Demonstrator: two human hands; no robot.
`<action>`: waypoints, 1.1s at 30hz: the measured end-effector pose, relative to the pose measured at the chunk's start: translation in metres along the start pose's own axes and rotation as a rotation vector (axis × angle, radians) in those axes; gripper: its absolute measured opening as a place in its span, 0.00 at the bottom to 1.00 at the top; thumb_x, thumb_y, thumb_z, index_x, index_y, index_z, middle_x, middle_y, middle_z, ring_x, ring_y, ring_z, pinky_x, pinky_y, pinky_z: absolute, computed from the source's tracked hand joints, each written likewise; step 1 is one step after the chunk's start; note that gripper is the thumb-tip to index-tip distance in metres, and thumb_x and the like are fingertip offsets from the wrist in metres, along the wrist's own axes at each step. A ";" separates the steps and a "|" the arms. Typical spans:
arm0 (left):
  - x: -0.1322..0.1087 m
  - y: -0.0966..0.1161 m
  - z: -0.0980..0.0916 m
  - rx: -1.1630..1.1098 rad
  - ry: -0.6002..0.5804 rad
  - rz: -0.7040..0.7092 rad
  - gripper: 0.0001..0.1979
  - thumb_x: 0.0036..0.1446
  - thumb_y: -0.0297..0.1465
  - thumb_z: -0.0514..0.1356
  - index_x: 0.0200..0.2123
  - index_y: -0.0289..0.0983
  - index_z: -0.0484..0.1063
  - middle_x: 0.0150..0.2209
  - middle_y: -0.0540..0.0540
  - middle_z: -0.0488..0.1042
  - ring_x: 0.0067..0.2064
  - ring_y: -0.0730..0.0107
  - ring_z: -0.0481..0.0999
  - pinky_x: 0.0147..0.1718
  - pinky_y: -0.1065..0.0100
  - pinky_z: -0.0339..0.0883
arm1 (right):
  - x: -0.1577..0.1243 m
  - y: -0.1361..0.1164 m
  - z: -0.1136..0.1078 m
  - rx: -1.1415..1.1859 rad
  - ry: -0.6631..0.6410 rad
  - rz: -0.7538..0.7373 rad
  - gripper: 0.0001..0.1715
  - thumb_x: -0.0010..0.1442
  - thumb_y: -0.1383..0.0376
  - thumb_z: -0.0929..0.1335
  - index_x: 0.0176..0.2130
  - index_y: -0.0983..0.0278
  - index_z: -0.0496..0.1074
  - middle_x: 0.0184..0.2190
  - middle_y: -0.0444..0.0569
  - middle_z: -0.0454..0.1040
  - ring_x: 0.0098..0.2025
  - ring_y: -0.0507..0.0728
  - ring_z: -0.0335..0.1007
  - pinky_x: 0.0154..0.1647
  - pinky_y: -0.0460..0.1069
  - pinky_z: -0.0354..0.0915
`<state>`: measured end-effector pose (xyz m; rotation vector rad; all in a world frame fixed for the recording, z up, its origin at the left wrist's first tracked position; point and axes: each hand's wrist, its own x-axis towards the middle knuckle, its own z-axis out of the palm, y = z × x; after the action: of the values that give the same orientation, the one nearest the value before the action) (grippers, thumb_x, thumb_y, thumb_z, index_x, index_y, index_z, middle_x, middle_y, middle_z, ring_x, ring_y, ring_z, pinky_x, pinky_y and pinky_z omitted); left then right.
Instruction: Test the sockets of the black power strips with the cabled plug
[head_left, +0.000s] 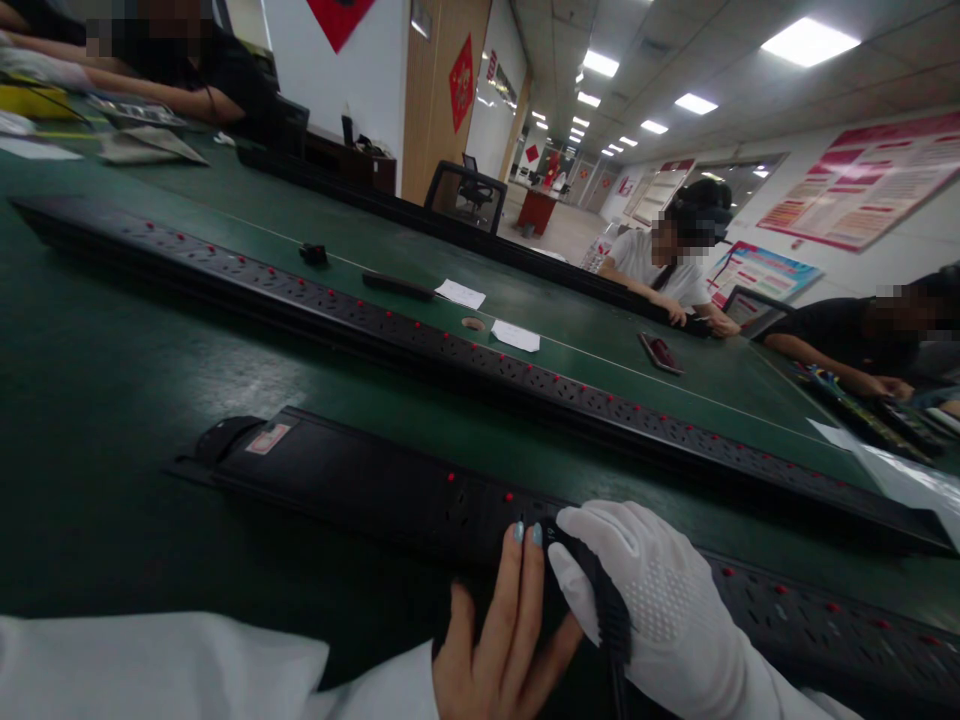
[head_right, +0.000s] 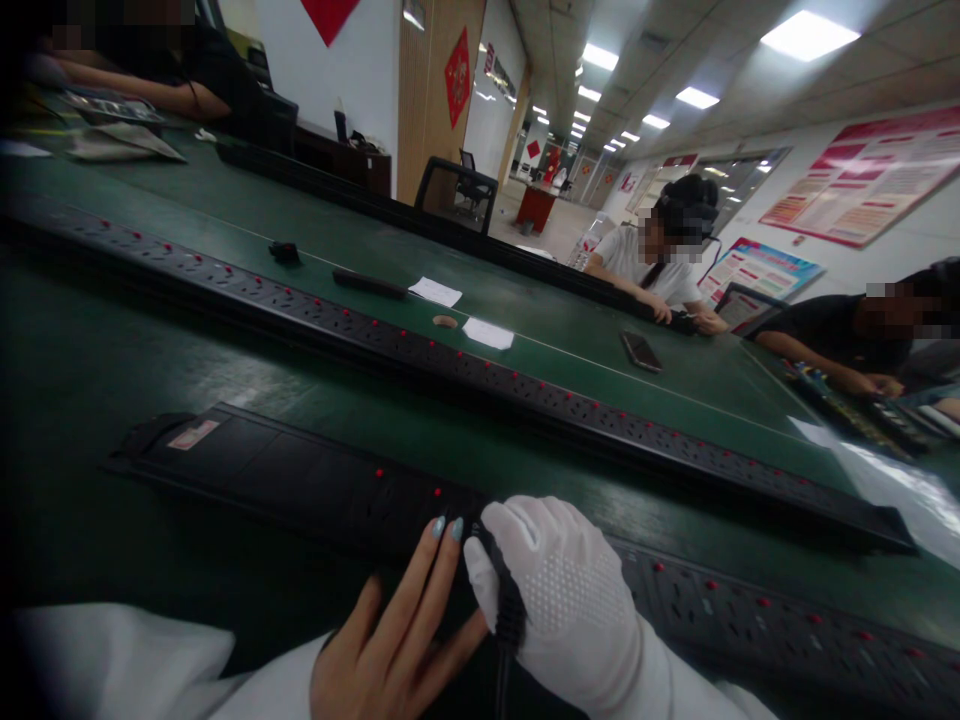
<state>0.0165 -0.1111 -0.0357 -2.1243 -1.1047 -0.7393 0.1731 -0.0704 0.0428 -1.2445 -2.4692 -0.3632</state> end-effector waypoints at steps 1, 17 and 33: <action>0.000 0.000 0.000 0.000 -0.002 0.004 0.24 0.61 0.39 0.52 0.58 0.37 0.56 0.54 0.34 0.65 0.54 0.53 0.67 0.37 0.64 0.63 | 0.000 0.000 0.000 0.002 0.000 0.000 0.10 0.58 0.62 0.63 0.37 0.64 0.69 0.31 0.48 0.72 0.32 0.56 0.68 0.35 0.51 0.63; 0.000 0.001 0.001 -0.025 -0.003 -0.021 0.23 0.61 0.38 0.52 0.58 0.39 0.57 0.52 0.37 0.68 0.53 0.55 0.68 0.38 0.64 0.62 | 0.000 0.001 0.002 0.010 0.012 -0.015 0.10 0.57 0.62 0.63 0.39 0.64 0.69 0.32 0.49 0.73 0.33 0.56 0.68 0.35 0.52 0.64; 0.001 -0.002 -0.001 -0.005 -0.021 0.014 0.22 0.61 0.38 0.52 0.58 0.40 0.57 0.51 0.37 0.69 0.53 0.54 0.68 0.35 0.64 0.63 | 0.001 0.000 0.001 -0.008 -0.011 -0.001 0.10 0.58 0.61 0.63 0.38 0.63 0.68 0.31 0.48 0.72 0.31 0.56 0.67 0.33 0.51 0.62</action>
<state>0.0154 -0.1107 -0.0341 -2.1465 -1.0986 -0.7148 0.1724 -0.0694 0.0422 -1.2519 -2.4801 -0.3682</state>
